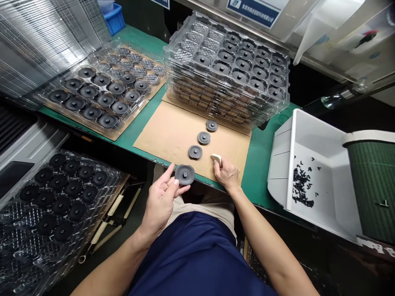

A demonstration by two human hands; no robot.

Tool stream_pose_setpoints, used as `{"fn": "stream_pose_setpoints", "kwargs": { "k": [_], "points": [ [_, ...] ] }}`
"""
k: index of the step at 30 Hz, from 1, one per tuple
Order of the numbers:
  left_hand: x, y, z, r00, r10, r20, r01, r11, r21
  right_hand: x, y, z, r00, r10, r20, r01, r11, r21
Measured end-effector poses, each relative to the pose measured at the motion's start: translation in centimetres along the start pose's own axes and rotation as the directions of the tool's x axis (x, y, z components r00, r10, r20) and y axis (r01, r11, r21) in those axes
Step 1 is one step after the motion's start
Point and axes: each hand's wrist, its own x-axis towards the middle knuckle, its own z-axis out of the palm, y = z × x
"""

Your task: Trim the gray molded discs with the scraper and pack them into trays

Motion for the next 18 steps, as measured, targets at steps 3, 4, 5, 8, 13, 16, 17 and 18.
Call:
{"fn": "stream_pose_setpoints", "kwargs": {
  "k": [3, 4, 5, 8, 13, 16, 17, 18],
  "points": [
    [0.0, -0.1, -0.1, 1.0, 0.006, 0.019, -0.006, 1.0, 0.029, 0.0, 0.0, 0.0, 1.0, -0.008, 0.001, 0.008, 1.0, -0.001],
    [0.0, -0.1, -0.2, 1.0, 0.006, 0.023, -0.007, 0.999, 0.034, 0.0, 0.0, 0.0, 1.0, -0.011, 0.002, 0.011, 1.0, -0.003],
    [0.0, -0.1, -0.2, 1.0, 0.005, 0.027, -0.006, 0.999, 0.038, -0.1, 0.0, -0.1, 1.0, -0.012, 0.003, 0.012, 1.0, -0.006],
    [0.0, -0.2, -0.3, 0.999, 0.002, 0.037, -0.004, 0.999, 0.042, 0.0, -0.1, -0.1, 1.0, -0.009, 0.002, 0.009, 1.0, -0.021],
    [0.1, -0.5, -0.3, 0.999, 0.031, 0.026, -0.032, 0.998, 0.056, -0.1, -0.3, -0.9, 1.0, 0.001, 0.001, -0.001, 1.0, -0.011],
    [0.6, -1.4, -1.1, 0.997, 0.081, 0.001, -0.081, 0.991, 0.106, -0.4, -0.4, -1.6, 1.0, 0.001, 0.008, -0.001, 0.999, 0.049],
    [1.0, -1.8, -1.8, 0.995, 0.096, -0.018, -0.093, 0.987, 0.129, -0.5, -0.2, -1.6, 1.0, 0.002, 0.009, -0.002, 0.997, 0.072],
    [1.4, -2.4, -2.8, 0.993, 0.111, -0.048, -0.103, 0.983, 0.153, -0.5, 0.0, -1.4, 1.0, 0.007, 0.003, -0.008, 0.996, 0.089]
  ]
}}
